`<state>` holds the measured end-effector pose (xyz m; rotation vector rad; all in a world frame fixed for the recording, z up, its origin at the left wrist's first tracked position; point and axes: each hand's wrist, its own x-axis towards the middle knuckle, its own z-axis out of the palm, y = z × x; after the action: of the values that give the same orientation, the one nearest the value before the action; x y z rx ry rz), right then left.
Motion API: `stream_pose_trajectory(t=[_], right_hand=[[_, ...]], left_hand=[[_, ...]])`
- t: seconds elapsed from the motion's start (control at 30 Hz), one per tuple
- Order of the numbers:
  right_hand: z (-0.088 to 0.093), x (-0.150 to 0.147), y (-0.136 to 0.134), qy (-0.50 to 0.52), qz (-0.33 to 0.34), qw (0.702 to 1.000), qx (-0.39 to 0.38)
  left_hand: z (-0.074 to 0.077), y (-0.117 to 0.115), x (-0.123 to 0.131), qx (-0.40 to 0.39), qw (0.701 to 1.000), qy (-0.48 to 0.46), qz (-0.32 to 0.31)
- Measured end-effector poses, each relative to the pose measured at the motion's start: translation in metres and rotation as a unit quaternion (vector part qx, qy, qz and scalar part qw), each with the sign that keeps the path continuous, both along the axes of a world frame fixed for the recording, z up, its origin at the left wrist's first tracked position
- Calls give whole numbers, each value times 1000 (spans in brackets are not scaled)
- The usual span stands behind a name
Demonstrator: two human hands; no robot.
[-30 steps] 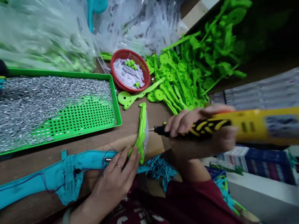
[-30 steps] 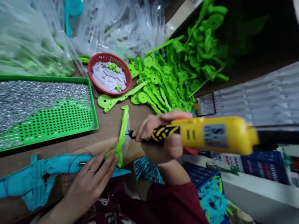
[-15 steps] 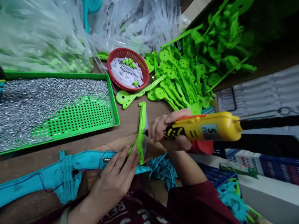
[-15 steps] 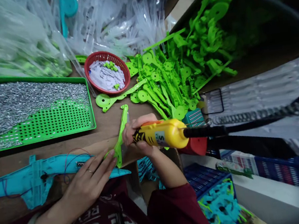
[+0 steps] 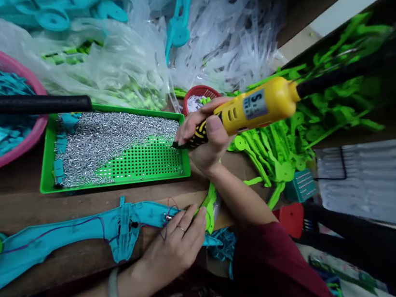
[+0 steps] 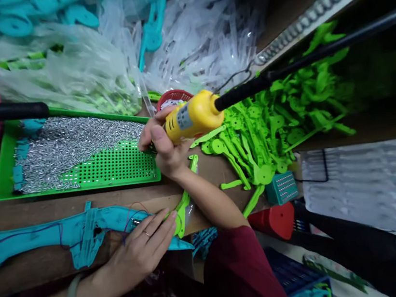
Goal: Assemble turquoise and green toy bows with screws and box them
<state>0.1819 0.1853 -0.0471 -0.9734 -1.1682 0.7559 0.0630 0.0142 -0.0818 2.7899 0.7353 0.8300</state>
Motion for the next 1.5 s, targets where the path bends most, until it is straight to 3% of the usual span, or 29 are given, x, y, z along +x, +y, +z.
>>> stream_pose_trajectory(t=[0.23, 0.37, 0.47, 0.53, 0.67, 0.77, 1.0, 1.17, 1.27, 1.33, 1.43, 1.5], right_hand=[[-6, -1, -1, 17, 45, 997, 52], [25, 7, -9, 12, 5, 998, 54], [54, 37, -29, -4, -81, 992, 93], [62, 63, -43, -26, -135, 984, 114], [41, 101, -51, -24, -202, 974, 103], [19, 107, -44, -17, -220, 971, 94], [0, 105, -35, -32, -162, 985, 46], [19, 117, -40, -67, -18, 996, 56], [39, 101, -33, -45, -61, 990, 122], [46, 80, -20, -42, -82, 988, 127], [51, 50, -9, -141, -48, 986, 69], [53, 39, -26, -226, -84, 968, 64]], left_hand=[[0, 1, 0, -5, 1000, 5, -1], [-1, 1, 0, -9, 1000, -8, -3], [0, 1, -2, -13, 1000, -20, -2], [1, 1, -3, -11, 1000, -23, -2], [2, 4, -3, -3, 999, -33, -14], [1, 5, -3, -5, 999, -34, -25], [3, 4, -5, -16, 999, -17, -38], [4, 0, 1, 2, 1000, -1, -24], [12, -6, 10, -5, 999, 30, -7], [23, -6, 6, -19, 999, 45, -13], [48, 8, -28, -34, 997, 53, -53], [67, 23, -70, -33, 997, 62, -41]])
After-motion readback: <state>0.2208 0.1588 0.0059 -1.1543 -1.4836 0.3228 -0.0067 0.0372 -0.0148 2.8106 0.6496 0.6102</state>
